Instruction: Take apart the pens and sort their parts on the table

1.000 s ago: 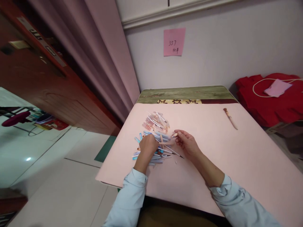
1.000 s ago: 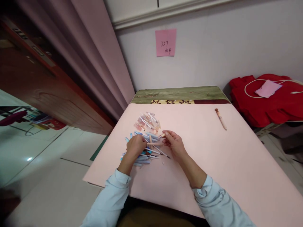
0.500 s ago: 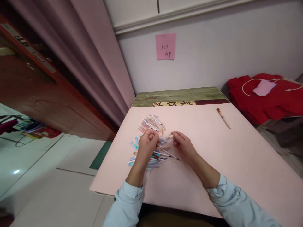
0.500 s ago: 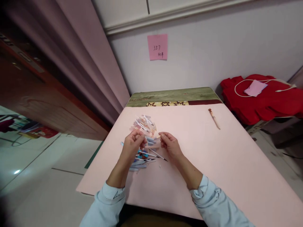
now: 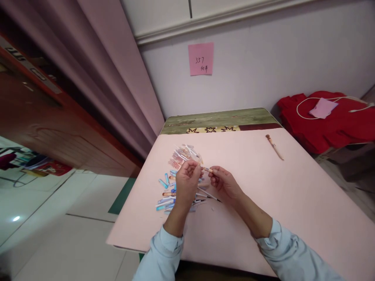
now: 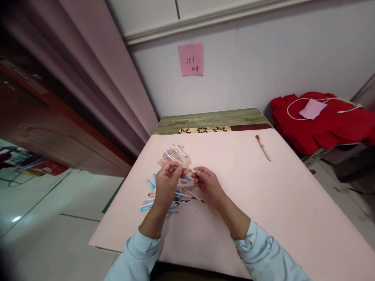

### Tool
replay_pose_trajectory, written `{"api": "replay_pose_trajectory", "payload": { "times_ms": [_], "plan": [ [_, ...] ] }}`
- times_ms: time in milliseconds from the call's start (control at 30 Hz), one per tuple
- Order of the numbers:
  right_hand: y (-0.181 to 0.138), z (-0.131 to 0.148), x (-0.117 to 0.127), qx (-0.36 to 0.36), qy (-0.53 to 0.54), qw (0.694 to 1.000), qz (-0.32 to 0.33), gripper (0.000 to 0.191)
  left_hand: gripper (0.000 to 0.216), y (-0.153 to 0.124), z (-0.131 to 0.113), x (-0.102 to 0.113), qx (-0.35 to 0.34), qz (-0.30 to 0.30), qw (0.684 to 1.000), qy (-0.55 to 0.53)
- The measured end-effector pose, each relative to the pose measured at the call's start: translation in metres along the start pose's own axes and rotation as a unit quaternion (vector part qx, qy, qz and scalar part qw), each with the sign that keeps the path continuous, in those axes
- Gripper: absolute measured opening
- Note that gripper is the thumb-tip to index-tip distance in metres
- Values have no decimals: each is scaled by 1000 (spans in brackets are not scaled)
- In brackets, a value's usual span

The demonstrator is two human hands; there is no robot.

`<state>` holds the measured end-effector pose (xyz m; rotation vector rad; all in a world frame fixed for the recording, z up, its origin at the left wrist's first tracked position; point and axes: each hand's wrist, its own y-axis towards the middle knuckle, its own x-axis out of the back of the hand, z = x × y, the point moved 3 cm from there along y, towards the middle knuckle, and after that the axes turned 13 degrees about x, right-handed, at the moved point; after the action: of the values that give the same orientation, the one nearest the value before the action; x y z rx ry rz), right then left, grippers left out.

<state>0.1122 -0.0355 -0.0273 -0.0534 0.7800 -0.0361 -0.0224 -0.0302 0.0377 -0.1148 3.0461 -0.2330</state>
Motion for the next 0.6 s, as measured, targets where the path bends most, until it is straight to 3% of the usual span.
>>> {"api": "replay_pose_trajectory", "payload": {
  "times_ms": [367,467,600],
  "plan": [
    [-1,0,-1,0,-11,1000,18,25,17,-3,-2,3,-10,13,997,74],
    [-2,0,-1,5,-48,998,48,27,15,-4,-3,6,-25,29,994,100],
    [-7,1,-7,33,-137,984,113,32,14,-5,-6,10,-29,4,990,139]
  ]
}}
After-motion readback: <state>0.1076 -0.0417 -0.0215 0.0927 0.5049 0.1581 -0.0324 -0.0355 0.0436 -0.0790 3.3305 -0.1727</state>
